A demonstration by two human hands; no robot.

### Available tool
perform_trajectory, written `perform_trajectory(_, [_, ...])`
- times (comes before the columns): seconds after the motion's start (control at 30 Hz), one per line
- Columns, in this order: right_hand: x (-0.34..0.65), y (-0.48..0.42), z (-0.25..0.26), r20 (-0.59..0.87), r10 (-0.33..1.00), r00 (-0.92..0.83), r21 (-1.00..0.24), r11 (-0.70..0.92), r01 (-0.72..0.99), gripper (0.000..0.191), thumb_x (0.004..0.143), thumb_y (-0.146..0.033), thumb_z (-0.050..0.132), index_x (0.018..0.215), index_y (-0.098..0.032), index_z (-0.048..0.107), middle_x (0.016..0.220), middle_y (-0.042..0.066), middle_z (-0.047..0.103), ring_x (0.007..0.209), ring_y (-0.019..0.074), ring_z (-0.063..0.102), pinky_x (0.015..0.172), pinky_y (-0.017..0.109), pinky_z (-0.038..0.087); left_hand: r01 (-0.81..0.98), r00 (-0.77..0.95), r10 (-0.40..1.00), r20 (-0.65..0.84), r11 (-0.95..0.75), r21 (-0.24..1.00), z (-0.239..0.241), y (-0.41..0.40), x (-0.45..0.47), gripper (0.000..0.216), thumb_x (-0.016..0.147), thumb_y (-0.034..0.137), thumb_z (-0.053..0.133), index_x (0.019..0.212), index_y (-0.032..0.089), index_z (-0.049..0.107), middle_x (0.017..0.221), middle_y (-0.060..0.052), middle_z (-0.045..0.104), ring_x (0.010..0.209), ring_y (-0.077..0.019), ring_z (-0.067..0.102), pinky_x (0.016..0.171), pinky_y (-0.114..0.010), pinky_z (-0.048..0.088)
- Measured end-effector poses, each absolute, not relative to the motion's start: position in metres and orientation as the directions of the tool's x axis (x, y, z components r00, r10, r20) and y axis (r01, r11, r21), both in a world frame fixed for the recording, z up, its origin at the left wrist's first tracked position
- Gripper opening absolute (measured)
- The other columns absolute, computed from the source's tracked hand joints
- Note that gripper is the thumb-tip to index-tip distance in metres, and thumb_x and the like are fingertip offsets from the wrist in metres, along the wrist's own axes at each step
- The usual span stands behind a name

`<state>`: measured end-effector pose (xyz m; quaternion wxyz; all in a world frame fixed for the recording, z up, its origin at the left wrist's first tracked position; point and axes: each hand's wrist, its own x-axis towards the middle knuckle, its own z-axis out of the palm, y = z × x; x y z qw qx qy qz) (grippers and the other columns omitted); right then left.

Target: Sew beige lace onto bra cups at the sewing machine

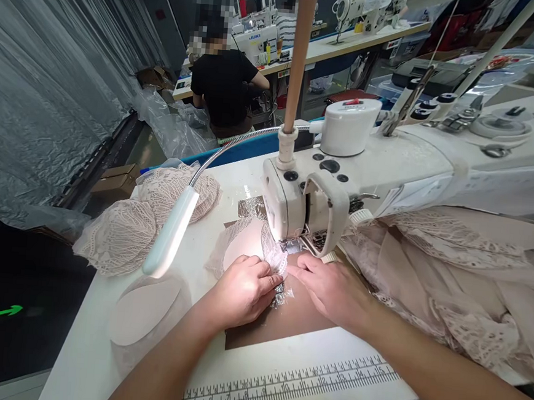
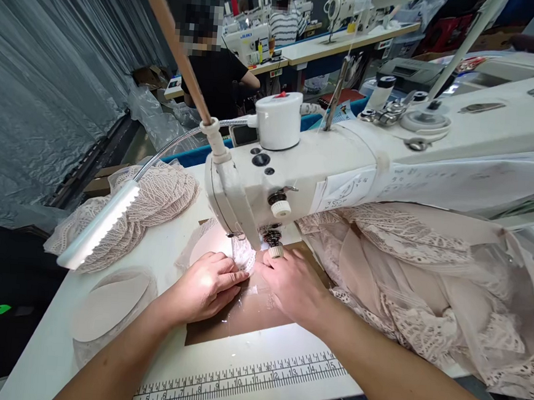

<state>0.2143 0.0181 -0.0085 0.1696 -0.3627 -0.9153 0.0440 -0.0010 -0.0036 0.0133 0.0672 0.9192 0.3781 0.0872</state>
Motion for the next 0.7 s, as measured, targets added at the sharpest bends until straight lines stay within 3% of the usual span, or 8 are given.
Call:
perform_trajectory(0.2, [0.212,0.018,-0.002,0.234,0.703,-0.672,-0.217,0.711,0.669,0.034,0.080,-0.004,0.044,0.105,-0.018,0.063,0.081,0.004,0.058,0.069,0.0147,0.046,0.059,0.027,0.028,0.653,0.723,0.683,0.101,-0.724,0.221,0.017,-0.005,0.000,0.027,0.091,0.025,0.043,0.101,0.020,0.067,0.077,-0.006,0.060,0.071,-0.0175,0.050,0.068,-0.033,0.039])
perform_trajectory(0.33, [0.211,0.018,0.000,0.196,0.684,-0.703,-0.186,0.729,0.658,0.030,0.080,-0.005,0.046,0.100,-0.017,0.065,0.081,0.003,0.056,0.065,0.0134,0.043,0.056,0.028,0.024,0.652,0.727,0.675,0.122,-0.735,0.184,0.017,-0.003,0.005,0.027,0.092,0.022,0.039,0.094,0.016,0.065,0.102,-0.009,0.064,0.079,-0.0177,0.052,0.070,-0.032,0.043])
perform_trajectory(0.5, [0.211,0.016,-0.005,0.235,0.687,-0.687,-0.149,0.724,0.673,0.034,0.081,-0.006,0.045,0.107,-0.017,0.063,0.085,0.004,0.057,0.065,0.0136,0.041,0.055,0.028,0.021,0.686,0.715,0.686,0.133,-0.725,0.053,0.012,0.002,0.005,0.030,0.092,0.016,0.037,0.113,0.015,0.058,0.120,-0.010,0.062,0.083,-0.0193,0.055,0.069,-0.033,0.046])
perform_trajectory(0.7, [0.209,0.014,-0.004,0.224,0.706,-0.672,-0.127,0.705,0.698,0.030,0.080,-0.004,0.045,0.098,-0.018,0.065,0.081,0.004,0.057,0.064,0.0135,0.040,0.055,0.028,0.018,0.668,0.730,0.672,0.121,-0.740,0.076,0.005,0.004,-0.002,0.035,0.094,0.019,0.036,0.122,0.015,0.056,0.129,-0.006,0.057,0.089,-0.0202,0.056,0.073,-0.036,0.048])
